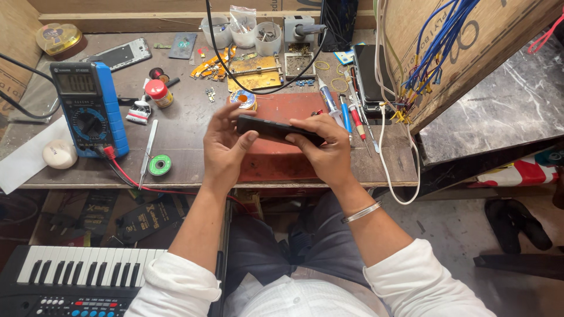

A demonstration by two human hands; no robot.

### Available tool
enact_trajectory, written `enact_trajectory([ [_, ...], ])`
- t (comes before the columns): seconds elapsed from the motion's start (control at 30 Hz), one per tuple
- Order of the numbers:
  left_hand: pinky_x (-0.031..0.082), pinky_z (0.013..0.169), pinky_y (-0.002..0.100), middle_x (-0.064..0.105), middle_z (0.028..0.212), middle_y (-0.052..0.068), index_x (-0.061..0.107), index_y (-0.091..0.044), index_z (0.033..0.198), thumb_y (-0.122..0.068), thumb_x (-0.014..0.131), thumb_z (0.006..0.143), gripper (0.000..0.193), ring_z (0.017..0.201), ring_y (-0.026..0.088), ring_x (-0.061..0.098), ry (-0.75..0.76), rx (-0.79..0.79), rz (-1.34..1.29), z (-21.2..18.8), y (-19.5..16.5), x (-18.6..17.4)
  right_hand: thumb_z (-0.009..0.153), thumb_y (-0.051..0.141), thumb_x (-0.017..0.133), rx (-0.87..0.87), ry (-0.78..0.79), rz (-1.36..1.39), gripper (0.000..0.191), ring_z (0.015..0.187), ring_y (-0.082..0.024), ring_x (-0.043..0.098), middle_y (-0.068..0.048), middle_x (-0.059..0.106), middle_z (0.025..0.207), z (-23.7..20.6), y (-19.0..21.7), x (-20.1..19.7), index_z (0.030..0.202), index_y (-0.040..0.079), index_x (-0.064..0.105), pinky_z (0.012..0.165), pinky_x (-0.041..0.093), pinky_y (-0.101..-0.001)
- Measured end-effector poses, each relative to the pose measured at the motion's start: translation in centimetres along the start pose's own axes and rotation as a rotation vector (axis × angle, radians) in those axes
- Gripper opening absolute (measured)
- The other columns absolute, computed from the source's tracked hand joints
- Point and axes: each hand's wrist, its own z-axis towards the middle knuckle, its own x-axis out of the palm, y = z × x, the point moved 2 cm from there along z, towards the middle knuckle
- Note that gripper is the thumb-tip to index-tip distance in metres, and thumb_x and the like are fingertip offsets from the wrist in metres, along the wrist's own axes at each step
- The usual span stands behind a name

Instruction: The person repairs a smartphone at a cluttered workbench. They use a multimeter probe to test points on the phone's exposed motherboard, manipulate small components on the board, then pick up the phone body, work along its edges, and press the device together with both hands.

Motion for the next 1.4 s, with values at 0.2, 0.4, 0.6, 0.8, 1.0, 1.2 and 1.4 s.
enact_trajectory([
  [0.2, 0.055, 0.088, 0.026, 0.072, 0.104, 0.003, 0.071, -0.004, 0.11, -0.007, 0.082, 0.09, 0.023, 0.099, 0.01, 0.067, 0.045, -0.026, 0.438, 0.3, -0.5, 0.7, 0.079, 0.003, 0.086, -0.05, 0.106, -0.078, 0.031, 0.094, -0.02, 0.068, -0.007, 0.074, 0.098, 0.6, 1.0, 0.4, 0.109, 0.005, 0.077, 0.084, 0.053, -0.0303],
  [0.4, 0.054, 0.088, 0.026, 0.073, 0.102, 0.002, 0.074, -0.004, 0.107, -0.01, 0.085, 0.086, 0.025, 0.099, 0.011, 0.068, 0.052, 0.029, 0.525, 0.3, -1.4, 1.1, 0.085, 0.007, 0.085, -0.045, 0.122, -0.115, 0.025, 0.092, -0.02, 0.069, -0.009, 0.073, 0.098, 0.6, 1.3, 0.4, 0.108, 0.004, 0.077, 0.082, 0.054, -0.0309],
  [0.6, 0.053, 0.083, 0.027, 0.067, 0.095, 0.002, 0.078, -0.006, 0.104, -0.008, 0.086, 0.085, 0.021, 0.092, 0.012, 0.065, 0.07, 0.098, 0.554, 0.2, -1.8, 1.5, 0.088, 0.005, 0.082, -0.059, 0.134, -0.05, 0.021, 0.093, -0.019, 0.07, -0.008, 0.073, 0.101, 0.4, 1.1, 0.5, 0.108, 0.004, 0.077, 0.081, 0.056, -0.0299],
  [0.8, 0.054, 0.083, 0.026, 0.056, 0.102, 0.001, 0.078, -0.008, 0.101, -0.005, 0.085, 0.084, 0.019, 0.095, 0.012, 0.061, 0.047, 0.121, 0.543, 0.2, -1.6, 1.7, 0.088, 0.004, 0.082, -0.078, 0.13, -0.091, 0.018, 0.091, -0.019, 0.07, -0.007, 0.073, 0.1, 0.3, 1.1, 0.5, 0.105, 0.004, 0.077, 0.078, 0.056, -0.0304],
  [1.0, 0.051, 0.084, 0.028, 0.049, 0.101, 0.002, 0.078, -0.008, 0.098, -0.004, 0.086, 0.081, 0.019, 0.096, 0.014, 0.056, 0.001, 0.154, 0.615, -0.2, -1.5, 1.8, 0.087, 0.005, 0.082, -0.196, 0.126, -0.206, 0.016, 0.09, -0.022, 0.068, -0.005, 0.073, 0.097, 0.5, 1.2, 0.6, 0.102, 0.006, 0.076, 0.083, 0.051, -0.0345],
  [1.2, 0.049, 0.084, 0.028, 0.049, 0.1, 0.001, 0.078, -0.009, 0.098, -0.006, 0.086, 0.081, 0.018, 0.096, 0.015, 0.055, -0.026, 0.159, 0.644, -0.3, -1.2, 1.9, 0.087, 0.008, 0.083, -0.302, 0.115, -0.294, 0.014, 0.086, -0.022, 0.064, -0.003, 0.071, 0.093, 0.7, 1.1, 0.5, 0.099, 0.009, 0.076, 0.081, 0.045, -0.0357],
  [1.4, 0.051, 0.087, 0.03, 0.052, 0.107, 0.003, 0.079, -0.012, 0.102, -0.008, 0.086, 0.084, 0.02, 0.098, 0.016, 0.057, 0.002, 0.182, 0.658, -0.3, -1.4, 1.7, 0.088, 0.011, 0.084, -0.264, 0.128, -0.29, 0.018, 0.089, -0.022, 0.064, -0.003, 0.07, 0.095, 0.8, 1.2, 0.5, 0.103, 0.01, 0.074, 0.081, 0.047, -0.0354],
])
